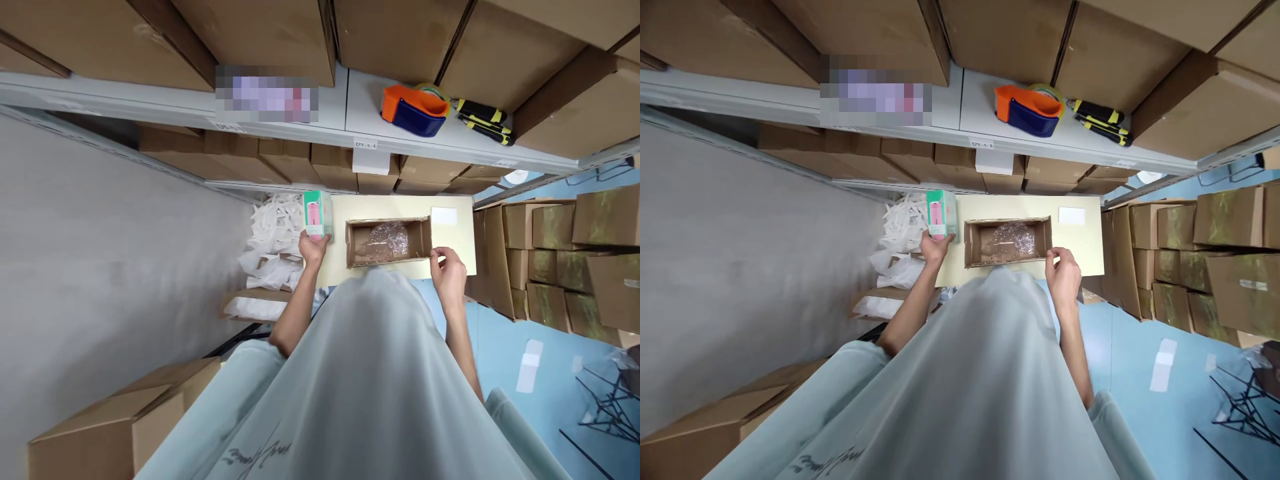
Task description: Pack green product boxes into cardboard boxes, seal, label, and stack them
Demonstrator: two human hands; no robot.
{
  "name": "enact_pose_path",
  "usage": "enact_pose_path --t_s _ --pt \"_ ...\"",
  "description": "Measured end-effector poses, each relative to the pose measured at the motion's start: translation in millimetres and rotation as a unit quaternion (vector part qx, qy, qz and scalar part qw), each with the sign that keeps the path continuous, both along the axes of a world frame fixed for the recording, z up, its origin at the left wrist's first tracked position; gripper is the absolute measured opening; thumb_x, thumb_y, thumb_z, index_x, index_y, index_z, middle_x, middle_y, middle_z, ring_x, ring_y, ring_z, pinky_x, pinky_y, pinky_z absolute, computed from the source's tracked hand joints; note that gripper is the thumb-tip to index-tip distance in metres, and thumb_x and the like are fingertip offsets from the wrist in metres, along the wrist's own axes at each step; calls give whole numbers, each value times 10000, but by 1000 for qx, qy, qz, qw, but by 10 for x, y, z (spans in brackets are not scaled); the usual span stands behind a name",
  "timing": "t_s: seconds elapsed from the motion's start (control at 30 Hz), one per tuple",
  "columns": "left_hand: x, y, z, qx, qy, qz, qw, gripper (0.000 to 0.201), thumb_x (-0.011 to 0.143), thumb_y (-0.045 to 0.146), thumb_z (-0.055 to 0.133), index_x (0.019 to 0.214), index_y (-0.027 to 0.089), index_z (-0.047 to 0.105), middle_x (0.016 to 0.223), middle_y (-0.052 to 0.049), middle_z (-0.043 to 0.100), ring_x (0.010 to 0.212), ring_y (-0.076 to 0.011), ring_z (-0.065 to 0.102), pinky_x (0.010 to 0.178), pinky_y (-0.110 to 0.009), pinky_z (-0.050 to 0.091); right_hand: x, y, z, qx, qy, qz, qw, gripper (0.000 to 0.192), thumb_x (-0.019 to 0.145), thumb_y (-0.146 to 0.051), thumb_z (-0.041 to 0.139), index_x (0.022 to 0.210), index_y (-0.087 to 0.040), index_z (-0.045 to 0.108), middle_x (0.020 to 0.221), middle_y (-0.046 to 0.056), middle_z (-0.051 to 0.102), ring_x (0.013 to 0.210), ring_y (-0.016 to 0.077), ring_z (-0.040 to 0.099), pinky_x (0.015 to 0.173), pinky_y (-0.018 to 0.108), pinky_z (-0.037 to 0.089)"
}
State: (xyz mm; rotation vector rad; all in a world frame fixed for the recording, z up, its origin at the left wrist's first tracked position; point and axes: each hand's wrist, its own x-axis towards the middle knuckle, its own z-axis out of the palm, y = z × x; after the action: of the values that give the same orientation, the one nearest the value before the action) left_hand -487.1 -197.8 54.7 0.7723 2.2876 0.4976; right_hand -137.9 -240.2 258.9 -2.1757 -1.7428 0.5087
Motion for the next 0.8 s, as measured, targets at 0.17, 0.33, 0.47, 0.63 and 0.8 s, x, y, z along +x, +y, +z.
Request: enact_pose_path --t_s 0.17,0.33,0.47,0.63,0.8 --pt "-239 -248 712 207 3 -34 978 747 818 372 912 1470 147 625 1349 -130 781 1169 -276 778 1032 -409 675 -52 56 163 47 29 48 997 406 1129 -536 533 1147 -207 771 1098 106 819 738 220 699 769 385 561" --pt "-117 -426 1651 293 12 -230 928 840 789 337 943 1557 254 613 1540 -106 693 1379 -311 707 1039 -385 682 -132 146 546 98 63 157 981 500 1126 -499 624 1576 -282 623 1417 134 755 1065 294 762 928 462 666" --pt "213 -468 2002 302 17 -413 859 735 875 213 809 1581 273 612 1545 -103 700 1438 -332 669 1241 -491 580 -33 183 674 80 41 267 959 812 1111 -370 604 1840 -363 246 1782 102 508 1471 364 637 1112 551 644" --pt "567 -397 1780 254 21 -499 829 797 886 124 729 1652 222 535 1603 -146 655 1478 -358 621 1273 -533 543 192 336 308 -6 -38 347 937 847 1032 -183 562 1833 -270 299 1791 111 499 1570 361 558 1198 539 591" --pt "772 -128 1309 173 46 -514 839 821 826 64 727 1623 129 541 1597 -204 625 1502 -399 573 1310 -552 499 114 692 -202 -67 -136 382 912 729 956 -133 649 1663 -34 501 1656 283 592 1425 428 589 1183 557 518"
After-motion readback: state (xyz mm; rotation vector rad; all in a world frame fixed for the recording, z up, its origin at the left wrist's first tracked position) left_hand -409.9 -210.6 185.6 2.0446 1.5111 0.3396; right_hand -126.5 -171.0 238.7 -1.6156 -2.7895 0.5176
